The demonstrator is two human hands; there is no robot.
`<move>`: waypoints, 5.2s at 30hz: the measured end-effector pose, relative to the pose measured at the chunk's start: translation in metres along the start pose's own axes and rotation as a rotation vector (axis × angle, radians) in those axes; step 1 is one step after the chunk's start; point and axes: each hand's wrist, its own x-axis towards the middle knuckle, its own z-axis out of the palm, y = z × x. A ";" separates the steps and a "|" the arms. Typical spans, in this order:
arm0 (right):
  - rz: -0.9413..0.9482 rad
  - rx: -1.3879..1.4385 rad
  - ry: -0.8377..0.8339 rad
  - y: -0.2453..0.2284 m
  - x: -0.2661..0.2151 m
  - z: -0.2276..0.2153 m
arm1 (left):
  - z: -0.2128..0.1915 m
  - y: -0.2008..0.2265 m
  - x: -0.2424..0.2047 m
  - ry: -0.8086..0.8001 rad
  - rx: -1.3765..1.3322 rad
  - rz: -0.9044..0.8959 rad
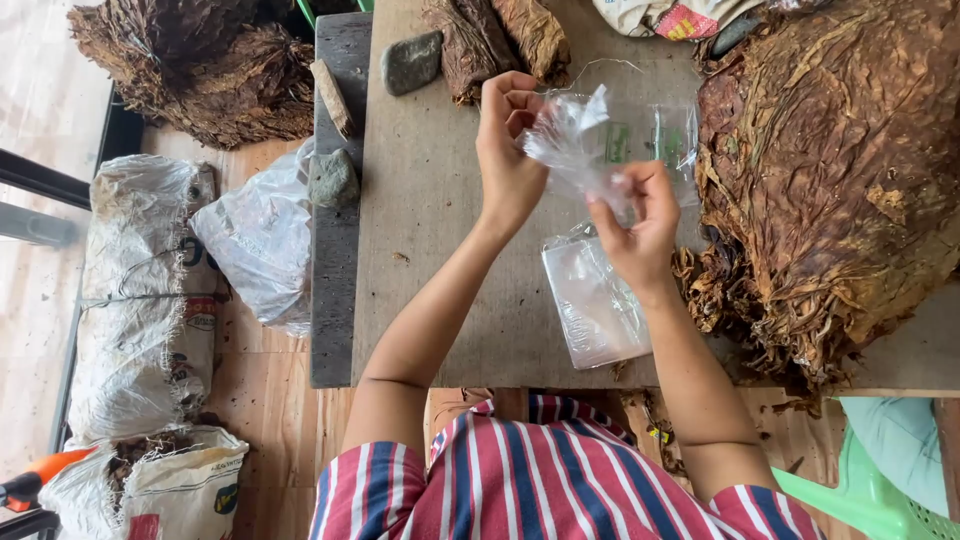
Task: The person places dried brown material into clear plastic bags, folds the top, and ties each bag with a white string. The process is repeated for multiple bundles on a wooden table.
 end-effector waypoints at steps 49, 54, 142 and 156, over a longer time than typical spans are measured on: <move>-0.303 0.194 0.553 -0.047 0.030 -0.011 | 0.012 0.029 -0.065 0.088 1.114 0.607; -0.286 -0.119 0.537 -0.026 0.037 -0.039 | -0.028 0.080 -0.049 -0.819 0.064 0.110; 0.150 0.214 -0.126 -0.071 0.032 -0.029 | -0.025 0.067 -0.014 -0.525 0.025 0.012; -0.073 -0.043 -0.338 -0.098 0.033 -0.017 | -0.033 0.048 -0.015 -0.249 0.684 0.270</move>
